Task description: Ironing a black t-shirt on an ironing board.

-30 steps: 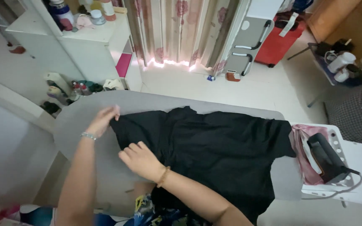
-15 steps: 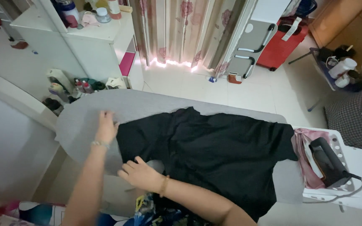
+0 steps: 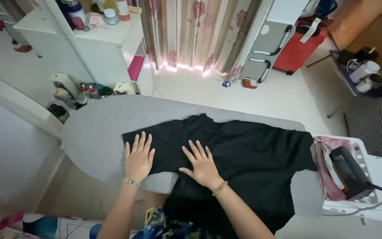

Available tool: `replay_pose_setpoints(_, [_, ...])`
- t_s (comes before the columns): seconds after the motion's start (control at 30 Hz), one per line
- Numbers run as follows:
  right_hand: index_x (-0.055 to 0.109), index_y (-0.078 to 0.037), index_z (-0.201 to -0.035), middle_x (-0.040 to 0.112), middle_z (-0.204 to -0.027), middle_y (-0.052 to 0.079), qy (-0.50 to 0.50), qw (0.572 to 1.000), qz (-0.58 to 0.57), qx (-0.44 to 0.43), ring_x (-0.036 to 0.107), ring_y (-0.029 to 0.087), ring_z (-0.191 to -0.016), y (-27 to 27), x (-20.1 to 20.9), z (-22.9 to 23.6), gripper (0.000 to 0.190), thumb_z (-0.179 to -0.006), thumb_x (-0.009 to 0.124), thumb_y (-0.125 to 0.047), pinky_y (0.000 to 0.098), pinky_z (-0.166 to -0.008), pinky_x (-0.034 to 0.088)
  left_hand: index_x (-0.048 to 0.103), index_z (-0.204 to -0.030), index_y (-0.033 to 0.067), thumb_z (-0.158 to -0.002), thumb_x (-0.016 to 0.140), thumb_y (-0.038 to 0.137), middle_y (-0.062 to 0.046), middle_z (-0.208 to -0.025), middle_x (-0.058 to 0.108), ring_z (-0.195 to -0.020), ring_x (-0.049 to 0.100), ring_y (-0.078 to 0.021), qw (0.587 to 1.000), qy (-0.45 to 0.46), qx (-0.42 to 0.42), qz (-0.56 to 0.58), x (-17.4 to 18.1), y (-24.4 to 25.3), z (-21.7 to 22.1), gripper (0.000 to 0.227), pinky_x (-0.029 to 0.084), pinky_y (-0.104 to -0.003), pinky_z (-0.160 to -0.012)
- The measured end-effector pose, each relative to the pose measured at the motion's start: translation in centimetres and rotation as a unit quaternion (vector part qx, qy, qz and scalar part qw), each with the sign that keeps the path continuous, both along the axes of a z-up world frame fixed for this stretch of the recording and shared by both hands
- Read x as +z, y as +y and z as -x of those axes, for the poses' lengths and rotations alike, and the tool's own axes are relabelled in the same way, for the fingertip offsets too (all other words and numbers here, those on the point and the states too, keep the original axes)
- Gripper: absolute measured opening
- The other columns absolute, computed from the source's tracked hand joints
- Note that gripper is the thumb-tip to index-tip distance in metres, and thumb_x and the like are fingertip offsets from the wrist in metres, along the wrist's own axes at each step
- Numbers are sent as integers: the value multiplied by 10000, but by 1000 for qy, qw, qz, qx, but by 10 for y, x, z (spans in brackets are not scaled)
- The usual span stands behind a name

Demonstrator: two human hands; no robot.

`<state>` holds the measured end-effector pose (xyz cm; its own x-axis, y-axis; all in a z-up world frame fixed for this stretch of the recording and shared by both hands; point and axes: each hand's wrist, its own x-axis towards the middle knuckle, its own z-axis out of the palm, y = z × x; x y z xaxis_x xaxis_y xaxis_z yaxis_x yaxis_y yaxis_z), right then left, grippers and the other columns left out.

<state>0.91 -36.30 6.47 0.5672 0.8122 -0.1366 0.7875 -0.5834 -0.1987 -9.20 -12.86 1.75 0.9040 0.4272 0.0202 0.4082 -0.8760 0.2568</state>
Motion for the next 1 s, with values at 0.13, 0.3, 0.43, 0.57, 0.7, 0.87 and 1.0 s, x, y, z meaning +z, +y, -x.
replay_pose_setpoints(0.13, [220, -238, -1636, 114, -1713, 110, 40, 997, 62, -29, 91, 342, -1572, -4, 20, -5, 773, -1008, 420, -643, 584, -1243, 102, 263, -1622, 195, -1086, 262, 528, -110, -1717, 162, -1573, 150, -304, 999, 19, 46, -17, 0, 0, 0, 631, 39, -616, -1221])
replay_pose_setpoints(0.3, [567, -62, -1396, 562, -1369, 207, -77, 994, -36, -71, 524, 360, -1314, 41, -4, -46, 686, -996, 498, -615, 618, -1107, 329, 275, -1613, 119, -1095, 234, 554, -141, -1710, 190, -1586, 119, -313, 994, 21, 106, -36, 0, -5, -1, 678, -4, -670, -1202])
replay_pose_setpoints(0.43, [554, -73, -1359, 555, -1259, 170, -183, 976, -115, -32, 490, 367, -1279, 94, -10, -82, 567, -965, 643, -472, 640, -1096, 272, 356, -1563, 71, -1100, 285, 181, -172, -1649, 307, -1553, 226, -299, 963, -168, -80, -197, -34, 13, -14, 481, 150, -559, -1233])
replay_pose_setpoints(0.57, [598, -112, -1101, 558, -1104, 87, -178, 978, -110, -16, 501, 310, -1170, 128, -54, -118, 338, -995, 589, -432, 524, -994, 334, 418, -1515, -6, -1100, 339, 190, -230, -1597, 367, -1493, 323, -329, 981, -149, -121, -41, -28, -5, -31, 465, 171, -469, -1258])
replay_pose_setpoints(0.7, [611, -155, -991, 571, -1003, 22, -149, 980, -129, -36, 504, 249, -1069, 134, -60, -123, 255, -1053, 504, -378, 458, -943, 319, 203, -1619, 81, -1103, 231, 474, -157, -1694, 143, -1560, 134, -314, 996, 3, -91, 1, -3, -5, -31, 649, 69, -484, -1268])
replay_pose_setpoints(0.87, [554, -132, -1034, 526, -1055, 50, -180, 974, -133, -44, 494, 237, -1067, 137, -63, -129, 214, -1058, 501, -338, 441, -949, 299, 158, -1646, 263, -1094, 220, 474, 16, -1714, 103, -1568, 76, -258, 987, 46, -156, -17, 6, -4, -29, 595, 55, -484, -1261])
replay_pose_setpoints(1.0, [580, -78, -1125, 563, -1116, 123, -246, 951, -187, 2, 552, 326, -1067, 125, -41, -90, 317, -947, 695, -314, 506, -910, 369, 223, -1626, 295, -1079, 224, 523, 56, -1711, 128, -1570, 86, -207, 991, 49, -127, -8, 9, -2, -30, 593, 41, -479, -1267])
